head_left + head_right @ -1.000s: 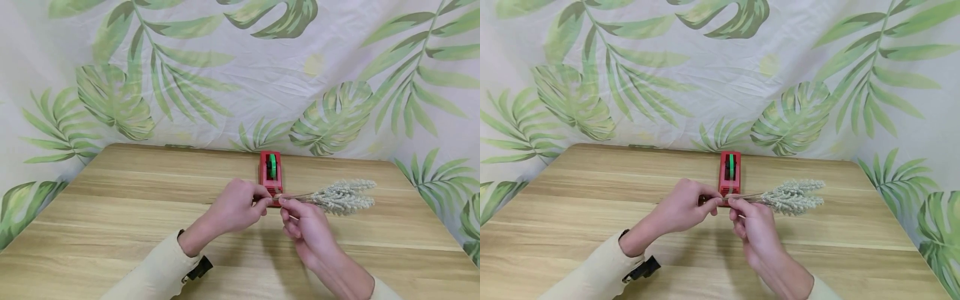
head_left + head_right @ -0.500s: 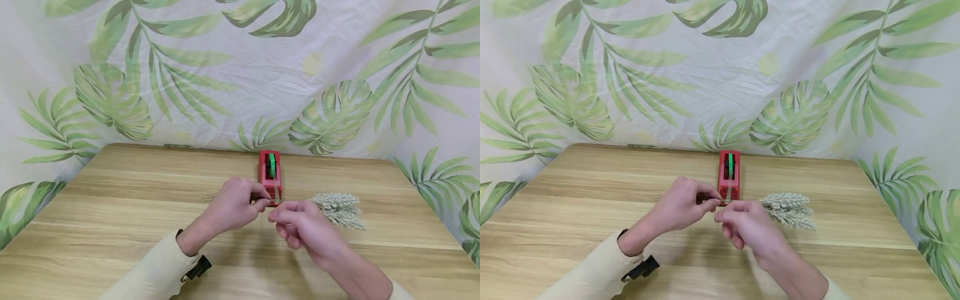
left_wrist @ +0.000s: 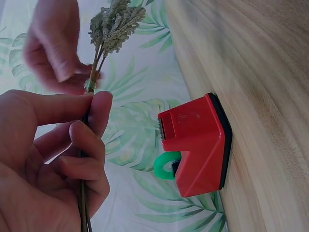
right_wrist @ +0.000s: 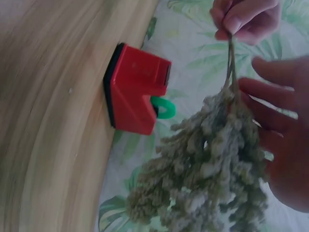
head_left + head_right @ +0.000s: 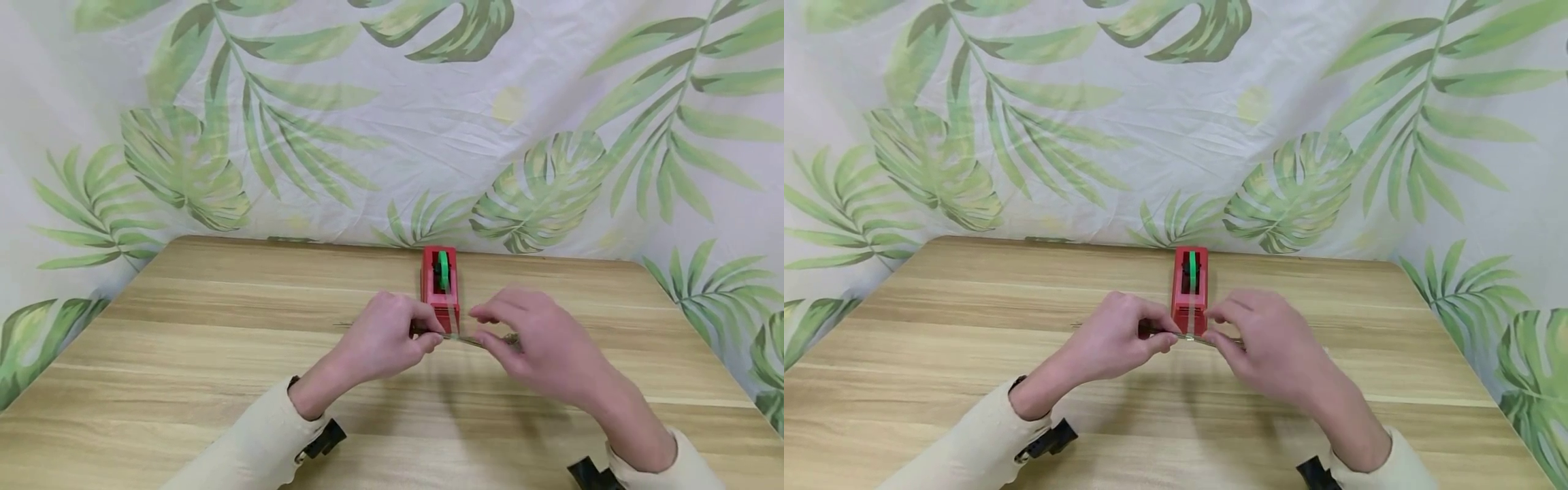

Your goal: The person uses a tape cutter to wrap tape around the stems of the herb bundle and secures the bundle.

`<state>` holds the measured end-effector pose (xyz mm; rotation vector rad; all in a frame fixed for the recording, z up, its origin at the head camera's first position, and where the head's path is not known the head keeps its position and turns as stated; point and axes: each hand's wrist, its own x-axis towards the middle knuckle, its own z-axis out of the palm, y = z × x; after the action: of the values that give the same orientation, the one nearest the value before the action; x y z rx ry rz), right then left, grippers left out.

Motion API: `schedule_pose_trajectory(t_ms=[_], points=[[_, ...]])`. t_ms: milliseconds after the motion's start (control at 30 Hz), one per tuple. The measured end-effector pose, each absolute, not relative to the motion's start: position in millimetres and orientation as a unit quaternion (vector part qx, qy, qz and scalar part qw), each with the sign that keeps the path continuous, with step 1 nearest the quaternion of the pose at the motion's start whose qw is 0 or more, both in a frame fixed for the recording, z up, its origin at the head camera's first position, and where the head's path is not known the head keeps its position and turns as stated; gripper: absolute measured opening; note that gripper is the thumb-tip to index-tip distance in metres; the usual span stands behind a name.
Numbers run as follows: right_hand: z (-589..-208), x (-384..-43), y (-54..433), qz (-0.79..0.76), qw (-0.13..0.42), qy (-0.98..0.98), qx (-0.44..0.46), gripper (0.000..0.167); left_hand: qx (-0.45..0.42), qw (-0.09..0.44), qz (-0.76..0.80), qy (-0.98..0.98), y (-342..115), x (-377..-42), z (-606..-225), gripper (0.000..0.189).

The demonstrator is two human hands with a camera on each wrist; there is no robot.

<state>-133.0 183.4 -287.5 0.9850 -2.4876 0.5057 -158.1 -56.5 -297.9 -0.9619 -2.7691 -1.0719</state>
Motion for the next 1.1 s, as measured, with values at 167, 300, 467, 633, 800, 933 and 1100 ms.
schedule_pose_trajectory(t_ms=[167,300,467,633,800,933,1100], points=[[-295.3,-143.0,192.9,0.119,0.118,-0.905,0.392,0.024,-0.306,-0.006,-0.346,-0.887,-57.0,-158.2,-298.8,0.010],[-299.8,-149.4,198.2,0.118,0.088,-0.899,0.412,0.017,-0.304,-0.015,-0.340,-0.890,-56.6,-158.7,-300.3,0.011],[-304.1,-153.9,200.1,0.111,0.091,-0.884,0.446,0.012,-0.307,-0.030,-0.332,-0.891,-56.2,-159.5,-302.9,0.011],[-306.6,-153.1,199.2,0.086,0.129,-0.869,0.470,0.007,-0.314,-0.066,-0.338,-0.885,-57.9,-160.4,-304.3,0.010],[-308.0,-151.4,198.8,0.063,0.168,-0.861,0.475,0.006,-0.311,-0.109,-0.343,-0.880,-59.8,-160.9,-304.6,0.021],[-306.9,-149.6,198.2,0.050,0.183,-0.860,0.473,0.008,-0.302,-0.118,-0.344,-0.881,-59.6,-159.8,-303.0,0.020],[-306.5,-149.3,197.2,0.060,0.183,-0.865,0.464,0.010,-0.297,-0.109,-0.347,-0.883,-59.9,-159.5,-299.9,0.017]])
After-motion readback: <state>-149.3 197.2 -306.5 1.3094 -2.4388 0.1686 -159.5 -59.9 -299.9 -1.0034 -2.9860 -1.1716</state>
